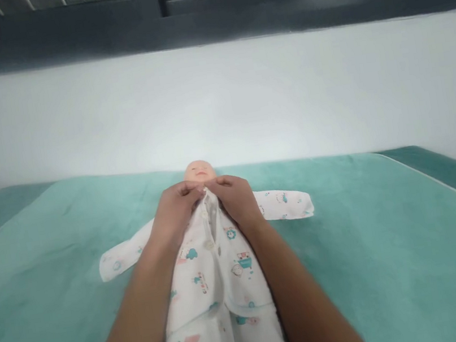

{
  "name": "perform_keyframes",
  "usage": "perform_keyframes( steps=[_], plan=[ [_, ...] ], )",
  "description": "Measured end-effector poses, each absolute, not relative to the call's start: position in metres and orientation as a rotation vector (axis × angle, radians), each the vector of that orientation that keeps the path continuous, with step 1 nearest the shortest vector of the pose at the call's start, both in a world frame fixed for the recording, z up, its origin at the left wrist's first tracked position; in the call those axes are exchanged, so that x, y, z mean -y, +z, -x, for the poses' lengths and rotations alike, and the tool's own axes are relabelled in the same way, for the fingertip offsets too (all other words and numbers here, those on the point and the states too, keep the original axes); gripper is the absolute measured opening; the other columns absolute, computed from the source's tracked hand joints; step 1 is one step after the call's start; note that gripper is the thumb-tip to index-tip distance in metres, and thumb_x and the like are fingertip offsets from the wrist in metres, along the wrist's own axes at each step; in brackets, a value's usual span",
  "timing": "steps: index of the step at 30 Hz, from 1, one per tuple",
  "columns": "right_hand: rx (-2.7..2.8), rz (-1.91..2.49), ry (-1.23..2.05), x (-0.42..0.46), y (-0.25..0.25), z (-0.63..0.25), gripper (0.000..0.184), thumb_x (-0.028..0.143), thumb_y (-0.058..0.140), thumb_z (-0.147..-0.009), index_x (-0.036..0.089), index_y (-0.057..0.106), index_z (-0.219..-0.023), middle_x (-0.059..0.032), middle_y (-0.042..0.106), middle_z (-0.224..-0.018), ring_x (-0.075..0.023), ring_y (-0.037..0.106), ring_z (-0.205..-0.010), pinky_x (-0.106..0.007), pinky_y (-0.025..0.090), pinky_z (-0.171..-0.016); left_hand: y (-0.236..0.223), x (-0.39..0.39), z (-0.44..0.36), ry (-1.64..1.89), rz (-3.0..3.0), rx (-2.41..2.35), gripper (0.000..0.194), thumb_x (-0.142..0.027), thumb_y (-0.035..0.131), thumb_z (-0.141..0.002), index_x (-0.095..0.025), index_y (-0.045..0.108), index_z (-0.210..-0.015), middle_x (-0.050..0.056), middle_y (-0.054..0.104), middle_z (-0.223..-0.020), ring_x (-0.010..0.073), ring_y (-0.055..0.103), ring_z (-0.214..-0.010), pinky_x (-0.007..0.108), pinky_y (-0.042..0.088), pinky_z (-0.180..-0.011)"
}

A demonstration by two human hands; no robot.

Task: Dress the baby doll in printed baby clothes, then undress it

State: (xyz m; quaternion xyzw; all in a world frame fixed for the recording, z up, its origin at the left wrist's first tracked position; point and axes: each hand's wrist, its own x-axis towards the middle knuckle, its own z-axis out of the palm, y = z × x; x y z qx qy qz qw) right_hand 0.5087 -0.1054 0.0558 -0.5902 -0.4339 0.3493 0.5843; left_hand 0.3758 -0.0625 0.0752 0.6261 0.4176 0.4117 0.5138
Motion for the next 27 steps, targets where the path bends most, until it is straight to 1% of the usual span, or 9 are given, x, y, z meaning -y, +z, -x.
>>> perform_keyframes(
  steps=[3, 6, 9, 11, 14, 17, 19, 23, 27],
  plan=[
    [1.016, 1.380, 0.833, 0.1060, 0.0539, -0.5104, 0.027, 0.045, 0.067, -0.072, 0.020, 0.073, -0.082, -0.0016, 0.069, -0.078, -0.0163, 0.058, -0.070, -0.027, 0.045, -0.063, 0.0758, 0.0638, -0.3762, 1.000, -1.508, -1.013, 0.010, -0.024, 0.062, -0.073, -0.017, 0.069, -0.073, 0.002, 0.069, -0.074, 0.0144, 0.060, -0.067, 0.025, 0.044, -0.064],
    [1.020, 1.379, 0.890, 0.1059, 0.0519, -0.5134, 0.031, 0.046, 0.067, -0.072, 0.020, 0.073, -0.086, -0.0024, 0.070, -0.079, -0.0170, 0.059, -0.070, -0.028, 0.046, -0.063, 0.0752, 0.0648, -0.3759, 1.001, -1.686, -1.124, 0.012, -0.024, 0.058, -0.076, -0.018, 0.069, -0.074, 0.003, 0.071, -0.077, 0.0166, 0.062, -0.071, 0.027, 0.044, -0.066],
    [1.033, 1.377, 0.934, 0.1056, 0.0511, -0.5162, 0.032, 0.047, 0.068, -0.071, 0.019, 0.074, -0.085, -0.0017, 0.069, -0.075, -0.0160, 0.057, -0.066, -0.028, 0.045, -0.061, 0.0737, 0.0656, -0.3753, 0.941, -1.863, -1.198, 0.018, -0.027, 0.053, -0.081, -0.019, 0.069, -0.077, 0.005, 0.070, -0.078, 0.0185, 0.061, -0.072, 0.029, 0.043, -0.066],
    [1.036, 1.369, 0.946, 0.1056, 0.0510, -0.5171, 0.031, 0.046, 0.068, -0.071, 0.018, 0.073, -0.083, -0.0007, 0.067, -0.071, -0.0148, 0.055, -0.063, -0.028, 0.044, -0.059, 0.0726, 0.0659, -0.3755, 0.917, -1.983, -1.259, 0.020, -0.028, 0.052, -0.083, -0.019, 0.069, -0.077, 0.007, 0.070, -0.085, 0.0202, 0.061, -0.077, 0.031, 0.043, -0.070],
    [1.039, 1.360, 0.961, 0.1056, 0.0512, -0.5164, 0.028, 0.045, 0.068, -0.070, 0.019, 0.072, -0.079, 0.0002, 0.065, -0.068, -0.0134, 0.052, -0.060, -0.027, 0.041, -0.056, 0.0724, 0.0656, -0.3761, 0.911, -2.083, -1.308, 0.018, -0.024, 0.052, -0.082, -0.019, 0.069, -0.076, 0.009, 0.069, -0.094, 0.0211, 0.061, -0.083, 0.032, 0.043, -0.076],
    [1.027, 1.355, 0.973, 0.1057, 0.0534, -0.5139, 0.026, 0.044, 0.068, -0.071, 0.019, 0.072, -0.076, 0.0012, 0.062, -0.065, -0.0122, 0.049, -0.057, -0.026, 0.038, -0.054, 0.0738, 0.0651, -0.3760, 0.909, -1.996, -1.260, 0.016, -0.019, 0.053, -0.080, -0.020, 0.066, -0.071, 0.005, 0.069, -0.082, 0.0185, 0.061, -0.075, 0.030, 0.044, -0.073],
    [0.997, 1.346, 0.988, 0.1058, 0.0560, -0.5122, 0.026, 0.044, 0.068, -0.070, 0.020, 0.072, -0.077, 0.0015, 0.061, -0.064, -0.0119, 0.047, -0.056, -0.026, 0.037, -0.053, 0.0746, 0.0648, -0.3753, 0.946, -1.897, -1.226, 0.015, -0.020, 0.054, -0.080, -0.020, 0.065, -0.071, 0.002, 0.069, -0.075, 0.0171, 0.060, -0.070, 0.028, 0.043, -0.069],
    [0.914, 1.290, 1.035, 0.1055, 0.0598, -0.5110, 0.026, 0.041, 0.071, -0.066, 0.018, 0.074, -0.080, 0.0016, 0.060, -0.063, -0.0112, 0.046, -0.056, -0.026, 0.036, -0.054, 0.0743, 0.0642, -0.3743, 1.024, -1.763, -1.179, 0.013, -0.024, 0.056, -0.079, -0.019, 0.066, -0.073, 0.001, 0.070, -0.076, 0.0156, 0.060, -0.069, 0.026, 0.043, -0.068],
    [0.898, 1.212, 1.082, 0.1046, 0.0585, -0.5126, 0.030, 0.041, 0.074, -0.065, 0.016, 0.074, -0.082, 0.0025, 0.057, -0.059, -0.0091, 0.041, -0.053, -0.025, 0.033, -0.052, 0.0731, 0.0633, -0.3743, 1.026, -1.752, -1.162, 0.013, -0.025, 0.056, -0.079, -0.018, 0.067, -0.075, 0.001, 0.070, -0.077, 0.0157, 0.060, -0.071, 0.026, 0.042, -0.069]
  ],
)
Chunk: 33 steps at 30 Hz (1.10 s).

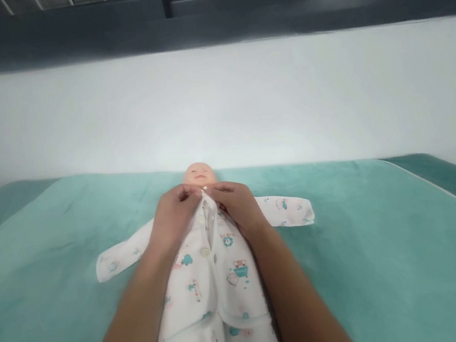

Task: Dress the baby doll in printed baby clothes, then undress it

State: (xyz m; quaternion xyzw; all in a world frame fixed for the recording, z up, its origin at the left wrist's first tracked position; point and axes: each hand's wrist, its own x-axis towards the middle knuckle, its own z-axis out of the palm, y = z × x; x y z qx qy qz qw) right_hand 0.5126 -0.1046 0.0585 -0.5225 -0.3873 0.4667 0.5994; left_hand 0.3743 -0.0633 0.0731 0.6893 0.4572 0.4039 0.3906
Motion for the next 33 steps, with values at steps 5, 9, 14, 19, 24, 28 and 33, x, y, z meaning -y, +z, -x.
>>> perform_keyframes(
  steps=[5, 9, 14, 19, 24, 28, 33],
  plan=[
    [0.942, 1.241, 1.076, 0.105, 0.057, -0.515, 0.029, 0.040, 0.074, -0.066, 0.017, 0.074, -0.082, 0.0019, 0.057, -0.059, -0.0097, 0.043, -0.054, -0.025, 0.035, -0.051, 0.072, 0.061, -0.373, 0.988, -1.707, -1.108, 0.011, -0.027, 0.058, -0.079, -0.018, 0.065, -0.077, 0.001, 0.069, -0.077, 0.0159, 0.061, -0.072, 0.026, 0.043, -0.066],
    [1.014, 1.279, 1.051, 0.106, 0.059, -0.516, 0.030, 0.040, 0.075, -0.064, 0.017, 0.073, -0.083, 0.0018, 0.059, -0.061, -0.0100, 0.044, -0.054, -0.025, 0.035, -0.052, 0.071, 0.061, -0.373, 0.974, -1.690, -1.093, 0.008, -0.025, 0.058, -0.078, -0.018, 0.063, -0.077, 0.001, 0.069, -0.080, 0.0158, 0.062, -0.074, 0.025, 0.043, -0.067],
    [1.121, 1.326, 0.949, 0.109, 0.065, -0.513, 0.028, 0.038, 0.073, -0.066, 0.018, 0.070, -0.084, 0.0024, 0.059, -0.064, -0.0093, 0.045, -0.055, -0.024, 0.035, -0.053, 0.071, 0.061, -0.372, 0.982, -1.665, -1.067, 0.007, -0.024, 0.060, -0.077, -0.018, 0.062, -0.076, 0.001, 0.067, -0.078, 0.0147, 0.060, -0.073, 0.024, 0.042, -0.066],
    [1.227, 1.493, 0.786, 0.112, 0.071, -0.507, 0.024, 0.036, 0.068, -0.068, 0.019, 0.069, -0.086, 0.0005, 0.063, -0.071, -0.0118, 0.051, -0.060, -0.024, 0.039, -0.055, 0.074, 0.062, -0.371, 0.947, -1.661, -1.084, 0.022, -0.040, 0.060, -0.079, -0.018, 0.061, -0.074, 0.001, 0.066, -0.076, 0.0146, 0.059, -0.071, 0.025, 0.041, -0.064],
    [1.324, 1.556, 0.686, 0.110, 0.070, -0.502, 0.024, 0.030, 0.065, -0.068, 0.023, 0.069, -0.091, 0.0005, 0.066, -0.075, -0.0140, 0.055, -0.066, -0.025, 0.043, -0.059, 0.075, 0.065, -0.376, 0.947, -1.545, -1.077, 0.019, -0.029, 0.066, -0.072, -0.018, 0.060, -0.087, 0.003, 0.070, -0.086, 0.0162, 0.064, -0.079, 0.026, 0.045, -0.069],
    [1.338, 1.523, 0.785, 0.111, 0.070, -0.504, 0.028, 0.027, 0.066, -0.068, 0.022, 0.068, -0.095, 0.0002, 0.066, -0.078, -0.0149, 0.058, -0.070, -0.025, 0.045, -0.062, 0.073, 0.065, -0.378, 0.945, -1.566, -1.107, 0.018, -0.023, 0.062, -0.070, -0.019, 0.060, -0.087, 0.002, 0.070, -0.082, 0.0155, 0.063, -0.075, 0.026, 0.045, -0.067],
    [1.378, 1.385, 0.947, 0.114, 0.068, -0.514, 0.032, 0.028, 0.066, -0.072, 0.023, 0.066, -0.104, -0.0004, 0.065, -0.087, -0.0154, 0.060, -0.079, -0.027, 0.046, -0.069, 0.072, 0.062, -0.375, 0.907, -1.671, -1.132, 0.019, -0.024, 0.060, -0.068, -0.019, 0.063, -0.086, 0.000, 0.068, -0.075, 0.0141, 0.060, -0.069, 0.024, 0.042, -0.061]
  ],
)
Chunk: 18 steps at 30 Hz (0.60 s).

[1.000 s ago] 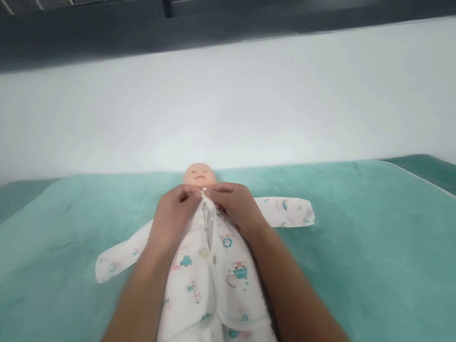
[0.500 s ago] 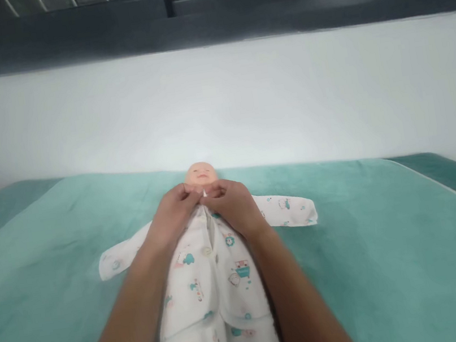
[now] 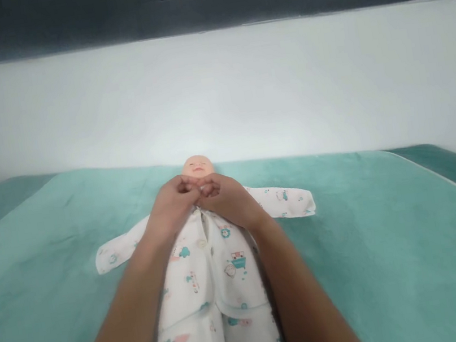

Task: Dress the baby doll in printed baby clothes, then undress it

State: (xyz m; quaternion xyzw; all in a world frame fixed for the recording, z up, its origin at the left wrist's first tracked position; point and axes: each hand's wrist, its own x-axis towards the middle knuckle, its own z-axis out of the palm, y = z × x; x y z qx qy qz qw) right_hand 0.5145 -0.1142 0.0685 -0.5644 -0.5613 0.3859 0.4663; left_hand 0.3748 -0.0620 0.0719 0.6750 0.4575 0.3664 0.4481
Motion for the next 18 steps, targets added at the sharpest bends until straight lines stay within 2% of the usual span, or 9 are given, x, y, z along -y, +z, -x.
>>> perform_keyframes(
  steps=[3, 7, 10, 13, 18],
  plan=[
    [1.352, 1.322, 0.999, 0.1134, 0.0651, -0.5207, 0.027, 0.027, 0.063, -0.075, 0.023, 0.066, -0.102, -0.0006, 0.064, -0.088, -0.0132, 0.057, -0.075, -0.025, 0.044, -0.064, 0.0729, 0.0613, -0.3719, 0.891, -1.713, -1.180, 0.024, -0.022, 0.059, -0.067, -0.017, 0.066, -0.090, -0.001, 0.066, -0.072, 0.0122, 0.057, -0.063, 0.024, 0.040, -0.058],
    [1.259, 1.348, 0.939, 0.1102, 0.0613, -0.5223, 0.019, 0.031, 0.060, -0.077, 0.022, 0.066, -0.092, 0.0022, 0.057, -0.072, -0.0111, 0.048, -0.061, -0.025, 0.039, -0.056, 0.0753, 0.0636, -0.3710, 0.891, -1.773, -1.221, 0.027, -0.020, 0.056, -0.069, -0.017, 0.068, -0.093, 0.000, 0.065, -0.072, 0.0118, 0.055, -0.060, 0.024, 0.040, -0.059],
    [1.304, 1.485, 0.794, 0.1093, 0.0618, -0.5198, 0.018, 0.037, 0.060, -0.078, 0.023, 0.067, -0.087, 0.0047, 0.051, -0.063, -0.0108, 0.042, -0.057, -0.026, 0.035, -0.056, 0.0773, 0.0667, -0.3724, 0.877, -1.876, -1.261, 0.017, -0.026, 0.057, -0.074, -0.018, 0.068, -0.083, 0.003, 0.068, -0.074, 0.0141, 0.057, -0.063, 0.026, 0.040, -0.060],
    [1.332, 1.561, 0.724, 0.1090, 0.0630, -0.5186, 0.018, 0.038, 0.061, -0.077, 0.023, 0.068, -0.083, 0.0048, 0.052, -0.064, -0.0107, 0.040, -0.057, -0.026, 0.034, -0.057, 0.0790, 0.0690, -0.3741, 0.831, -1.969, -1.278, 0.016, -0.031, 0.057, -0.076, -0.018, 0.066, -0.074, 0.004, 0.068, -0.073, 0.0157, 0.057, -0.064, 0.027, 0.040, -0.061],
    [1.333, 1.547, 0.717, 0.1075, 0.0607, -0.5205, 0.015, 0.034, 0.060, -0.076, 0.022, 0.067, -0.083, 0.0045, 0.056, -0.067, -0.0106, 0.042, -0.058, -0.025, 0.034, -0.058, 0.0795, 0.0690, -0.3749, 0.827, -1.957, -1.291, 0.008, -0.023, 0.056, -0.070, -0.019, 0.060, -0.065, 0.001, 0.061, -0.062, 0.0139, 0.052, -0.059, 0.025, 0.036, -0.057]
  ],
)
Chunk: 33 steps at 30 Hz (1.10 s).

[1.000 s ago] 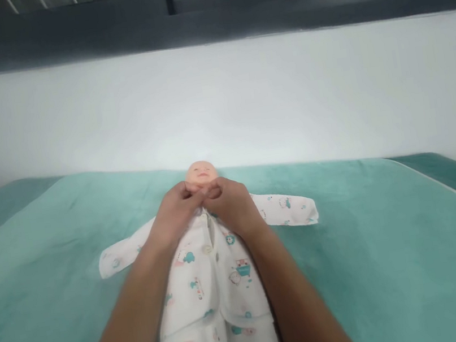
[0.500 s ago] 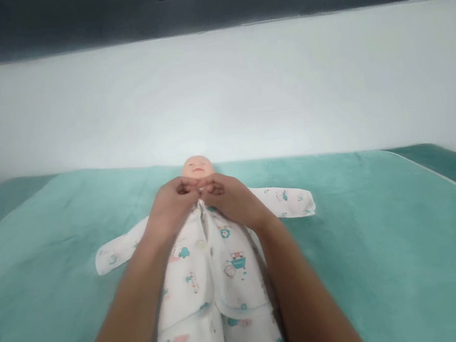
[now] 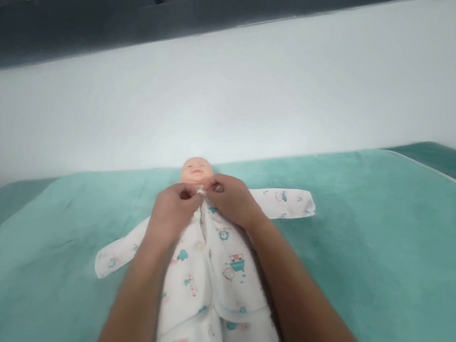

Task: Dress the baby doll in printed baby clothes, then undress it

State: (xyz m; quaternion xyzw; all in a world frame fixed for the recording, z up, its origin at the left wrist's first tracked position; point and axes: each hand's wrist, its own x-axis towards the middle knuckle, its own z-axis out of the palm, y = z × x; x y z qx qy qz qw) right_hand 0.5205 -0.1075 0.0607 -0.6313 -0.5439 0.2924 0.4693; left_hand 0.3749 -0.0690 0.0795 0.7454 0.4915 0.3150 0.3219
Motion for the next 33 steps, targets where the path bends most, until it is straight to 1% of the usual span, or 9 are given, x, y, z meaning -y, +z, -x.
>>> perform_keyframes(
  steps=[5, 8, 12, 15, 19, 23, 26, 28, 33],
  plan=[
    [1.294, 1.488, 0.781, 0.109, 0.060, -0.520, 0.015, 0.030, 0.060, -0.075, 0.022, 0.066, -0.085, 0.0023, 0.061, -0.073, -0.0118, 0.049, -0.063, -0.025, 0.037, -0.057, 0.080, 0.069, -0.371, 0.840, -1.731, -1.238, 0.010, -0.024, 0.057, -0.068, -0.018, 0.057, -0.060, -0.004, 0.051, -0.055, 0.0095, 0.041, -0.051, 0.023, 0.031, -0.050],
    [1.292, 1.426, 0.826, 0.109, 0.061, -0.518, 0.016, 0.031, 0.061, -0.075, 0.022, 0.068, -0.087, 0.0000, 0.067, -0.084, -0.0137, 0.057, -0.072, -0.026, 0.041, -0.063, 0.083, 0.070, -0.367, 0.816, -1.613, -1.221, 0.010, -0.025, 0.056, -0.070, -0.018, 0.062, -0.067, -0.004, 0.053, -0.060, 0.0085, 0.041, -0.049, 0.022, 0.029, -0.047],
    [1.283, 1.419, 0.800, 0.107, 0.059, -0.517, 0.016, 0.030, 0.062, -0.075, 0.022, 0.068, -0.087, -0.0006, 0.068, -0.087, -0.0153, 0.060, -0.079, -0.028, 0.044, -0.071, 0.084, 0.069, -0.367, 0.807, -1.597, -1.220, 0.009, -0.024, 0.058, -0.071, -0.018, 0.064, -0.075, -0.003, 0.057, -0.065, 0.0089, 0.045, -0.051, 0.022, 0.031, -0.048],
    [1.267, 1.426, 0.755, 0.105, 0.058, -0.518, 0.015, 0.029, 0.062, -0.075, 0.021, 0.068, -0.086, -0.0008, 0.068, -0.088, -0.0158, 0.060, -0.081, -0.029, 0.044, -0.074, 0.076, 0.067, -0.370, 0.922, -1.653, -1.230, 0.014, -0.018, 0.058, -0.070, -0.018, 0.064, -0.083, -0.003, 0.059, -0.070, 0.0102, 0.051, -0.058, 0.023, 0.038, -0.055],
    [1.278, 1.457, 0.741, 0.105, 0.058, -0.517, 0.015, 0.032, 0.062, -0.075, 0.022, 0.067, -0.085, 0.0010, 0.066, -0.083, -0.0125, 0.053, -0.066, -0.027, 0.039, -0.063, 0.059, 0.071, -0.369, 1.076, -1.776, -1.191, 0.024, -0.014, 0.052, -0.076, -0.020, 0.068, -0.093, 0.000, 0.062, -0.081, 0.0136, 0.056, -0.073, 0.027, 0.044, -0.072],
    [1.313, 1.462, 0.742, 0.106, 0.059, -0.515, 0.016, 0.033, 0.061, -0.076, 0.022, 0.068, -0.086, 0.0014, 0.065, -0.082, -0.0116, 0.049, -0.064, -0.026, 0.038, -0.061, 0.046, 0.080, -0.360, 1.130, -1.875, -1.070, 0.033, -0.019, 0.045, -0.088, -0.025, 0.066, -0.113, 0.003, 0.058, -0.100, 0.0154, 0.057, -0.092, 0.029, 0.043, -0.087],
    [1.326, 1.450, 0.745, 0.107, 0.061, -0.513, 0.019, 0.034, 0.061, -0.076, 0.022, 0.067, -0.089, 0.0003, 0.065, -0.087, -0.0119, 0.049, -0.066, -0.026, 0.037, -0.060, 0.043, 0.083, -0.357, 1.107, -1.918, -1.003, 0.039, -0.020, 0.042, -0.092, -0.029, 0.061, -0.124, 0.003, 0.053, -0.103, 0.0156, 0.055, -0.098, 0.030, 0.042, -0.092],
    [1.359, 1.458, 0.756, 0.109, 0.064, -0.513, 0.021, 0.036, 0.062, -0.076, 0.022, 0.066, -0.091, 0.0013, 0.062, -0.082, -0.0114, 0.046, -0.063, -0.025, 0.034, -0.057, 0.043, 0.083, -0.357, 1.100, -1.928, -0.964, 0.037, -0.021, 0.040, -0.093, -0.029, 0.064, -0.120, 0.004, 0.053, -0.104, 0.0156, 0.055, -0.097, 0.031, 0.042, -0.092],
    [1.458, 1.488, 0.805, 0.113, 0.068, -0.515, 0.028, 0.036, 0.065, -0.074, 0.025, 0.064, -0.100, 0.0055, 0.048, -0.066, -0.0114, 0.042, -0.059, -0.025, 0.031, -0.055, 0.046, 0.083, -0.357, 1.150, -1.887, -0.997, 0.028, -0.019, 0.043, -0.091, -0.024, 0.070, -0.098, 0.004, 0.057, -0.103, 0.0167, 0.056, -0.099, 0.030, 0.042, -0.090]
  ],
)
